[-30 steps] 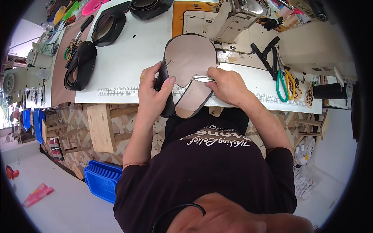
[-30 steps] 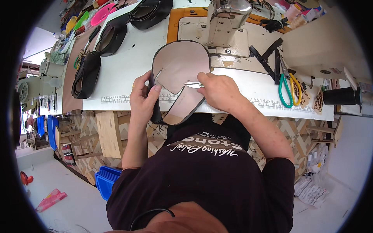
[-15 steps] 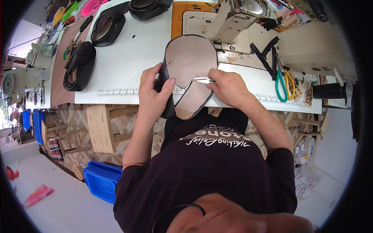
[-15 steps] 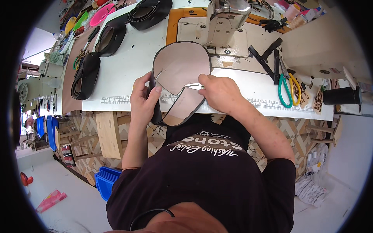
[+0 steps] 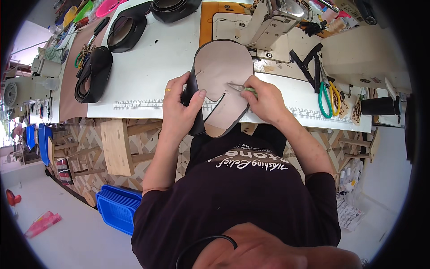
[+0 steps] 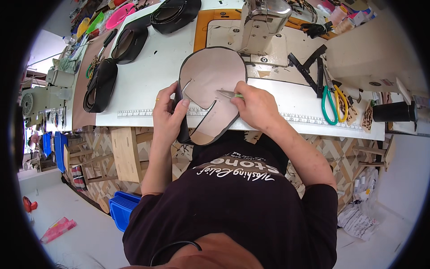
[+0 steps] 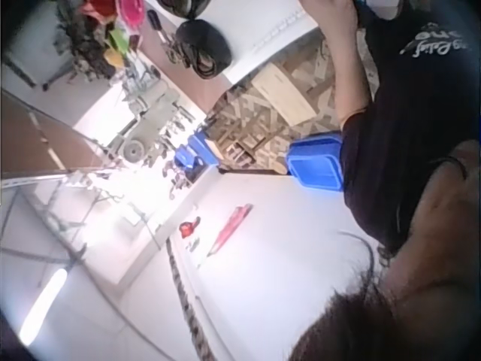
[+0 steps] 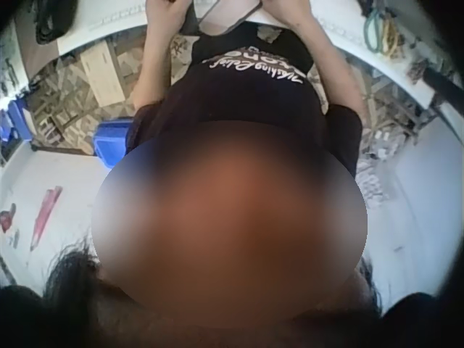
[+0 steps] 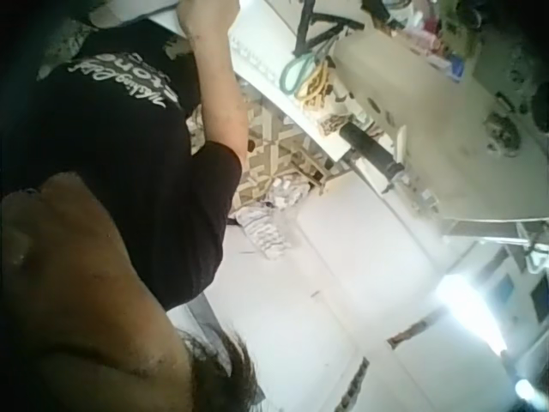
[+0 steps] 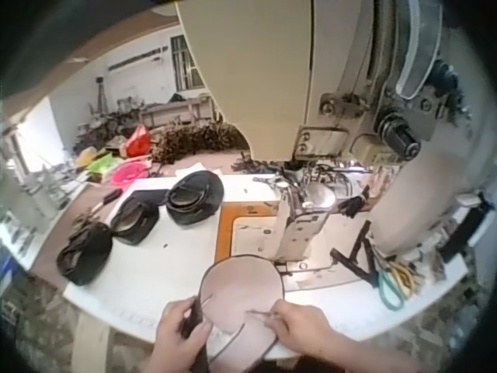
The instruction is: The person trims shoe components with snips, folds and fits the leather pieces together by hand, and stitches them using a sewing machine.
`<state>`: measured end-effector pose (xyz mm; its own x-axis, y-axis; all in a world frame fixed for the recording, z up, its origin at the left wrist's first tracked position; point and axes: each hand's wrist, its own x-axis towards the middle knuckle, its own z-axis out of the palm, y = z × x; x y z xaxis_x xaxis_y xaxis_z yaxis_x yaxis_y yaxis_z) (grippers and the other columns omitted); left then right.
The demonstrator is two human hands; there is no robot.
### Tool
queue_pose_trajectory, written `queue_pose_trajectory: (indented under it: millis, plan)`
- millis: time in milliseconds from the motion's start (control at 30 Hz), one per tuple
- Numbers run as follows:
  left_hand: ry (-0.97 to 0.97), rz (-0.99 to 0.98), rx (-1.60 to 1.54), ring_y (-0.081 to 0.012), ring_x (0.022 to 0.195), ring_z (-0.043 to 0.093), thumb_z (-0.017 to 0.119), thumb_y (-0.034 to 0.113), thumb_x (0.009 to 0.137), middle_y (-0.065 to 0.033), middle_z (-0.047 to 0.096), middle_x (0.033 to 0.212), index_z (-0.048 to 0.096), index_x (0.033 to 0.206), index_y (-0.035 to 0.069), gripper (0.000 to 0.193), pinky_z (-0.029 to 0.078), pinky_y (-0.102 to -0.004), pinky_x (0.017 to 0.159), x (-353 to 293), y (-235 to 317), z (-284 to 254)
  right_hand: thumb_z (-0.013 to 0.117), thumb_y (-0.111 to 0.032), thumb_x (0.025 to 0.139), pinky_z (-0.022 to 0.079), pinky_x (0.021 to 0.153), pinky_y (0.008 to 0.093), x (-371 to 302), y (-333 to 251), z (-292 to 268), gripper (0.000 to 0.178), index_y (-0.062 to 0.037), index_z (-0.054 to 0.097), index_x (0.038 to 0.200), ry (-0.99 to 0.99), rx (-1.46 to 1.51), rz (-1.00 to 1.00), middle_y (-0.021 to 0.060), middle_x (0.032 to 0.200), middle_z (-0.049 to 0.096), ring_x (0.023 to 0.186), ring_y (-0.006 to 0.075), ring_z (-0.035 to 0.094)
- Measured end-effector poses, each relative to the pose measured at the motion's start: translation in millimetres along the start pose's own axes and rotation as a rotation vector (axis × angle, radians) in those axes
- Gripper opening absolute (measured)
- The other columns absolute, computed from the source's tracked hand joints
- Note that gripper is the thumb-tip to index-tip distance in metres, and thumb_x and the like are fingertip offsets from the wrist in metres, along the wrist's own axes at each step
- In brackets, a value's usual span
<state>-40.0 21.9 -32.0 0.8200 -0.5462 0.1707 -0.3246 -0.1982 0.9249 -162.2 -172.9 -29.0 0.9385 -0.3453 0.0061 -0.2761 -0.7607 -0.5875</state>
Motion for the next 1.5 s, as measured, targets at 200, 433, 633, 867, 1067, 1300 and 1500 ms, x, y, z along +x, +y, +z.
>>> queue_pose_trajectory:
  millis: [200,433,633,867,1067,1300,1500]
  plan:
    - [-0.006,-0.147,-0.089,-0.0208,0.099,0.053,0.065,0.019,0.084,-0.0151,0.053,0.112,0.05,0.122,-0.003,0.046,0.044,-0.0309,0.085,-0.2,3.2,-20.3,0.065,-0.016,0.081,0.047,0.063,0.0379,-1.9,-18.1,0.0,0.02,-0.0059,0.053,0.094,-0.012,-0.094,-0.077,0.0134,0.08,0.063,0.07,0.0326,0.061]
    - [0.102,0.004,-0.717,-0.0129,0.1,0.054,0.054,0.0,0.088,-0.0092,0.056,0.112,0.048,0.122,-0.004,0.034,0.042,-0.0238,0.09,-11.1,53.9,-128.1,0.063,-0.003,0.081,0.04,0.065,0.0213,7.7,-47.3,-2.9,0.025,-0.0051,0.052,0.103,0.224,0.685,0.069,-0.0023,0.078,0.052,0.069,0.0081,0.045]
    - [0.423,0.29,0.386,-0.0232,0.086,0.062,0.059,0.003,0.082,-0.0126,0.063,0.098,0.059,0.112,0.004,0.03,0.047,-0.0311,0.075,38.6,50.0,-208.4,0.063,-0.003,0.08,0.041,0.058,0.0234,6.8,-71.9,21.5,0.011,-0.0038,0.057,0.089,0.261,0.276,-0.023,0.0007,0.069,0.052,0.062,0.0096,0.046]
    - [0.412,0.297,0.833,-0.0312,0.093,0.061,0.06,0.014,0.083,-0.0116,0.062,0.102,0.058,0.112,0.008,0.03,0.046,-0.0434,0.076,164.4,-1.4,-204.3,0.063,0.0,0.07,0.05,0.061,0.0331,10.1,-77.5,22.8,0.018,-0.0037,0.058,0.087,0.226,0.047,-0.204,0.0108,0.075,0.061,0.069,0.0254,0.064]
    - [0.562,0.19,1.012,-0.0312,0.084,0.062,0.063,0.015,0.081,-0.011,0.061,0.104,0.058,0.112,0.012,0.032,0.047,-0.0439,0.072,221.6,-48.0,-184.5,0.063,0.001,0.075,0.047,0.062,0.0265,14.7,-78.6,8.4,0.012,-0.0015,0.058,0.085,0.303,0.311,-0.149,0.008,0.076,0.063,0.067,0.0159,0.058]
    - [0.868,0.254,0.35,-0.017,0.076,0.058,0.056,0.004,0.085,-0.0078,0.061,0.083,0.058,0.094,0.0,0.01,0.047,-0.0279,0.073,225.0,-46.3,-216.4,0.063,-0.005,0.082,0.042,0.068,0.0224,43.5,-86.1,-1.6,0.024,-0.002,0.051,0.102,0.204,0.524,0.097,0.0015,0.081,0.055,0.073,0.0079,0.048]
    - [0.896,0.162,0.15,-0.0158,0.077,0.055,0.055,0.004,0.087,-0.0085,0.058,0.088,0.054,0.101,0.0,0.015,0.045,-0.0268,0.072,236.1,-80.6,-227.6,0.061,-0.008,0.084,0.044,0.075,0.0246,172.0,-168.6,15.6,0.032,-0.0023,0.048,0.113,0.075,0.595,-0.124,0.0032,0.09,0.057,0.083,0.0094,0.052]
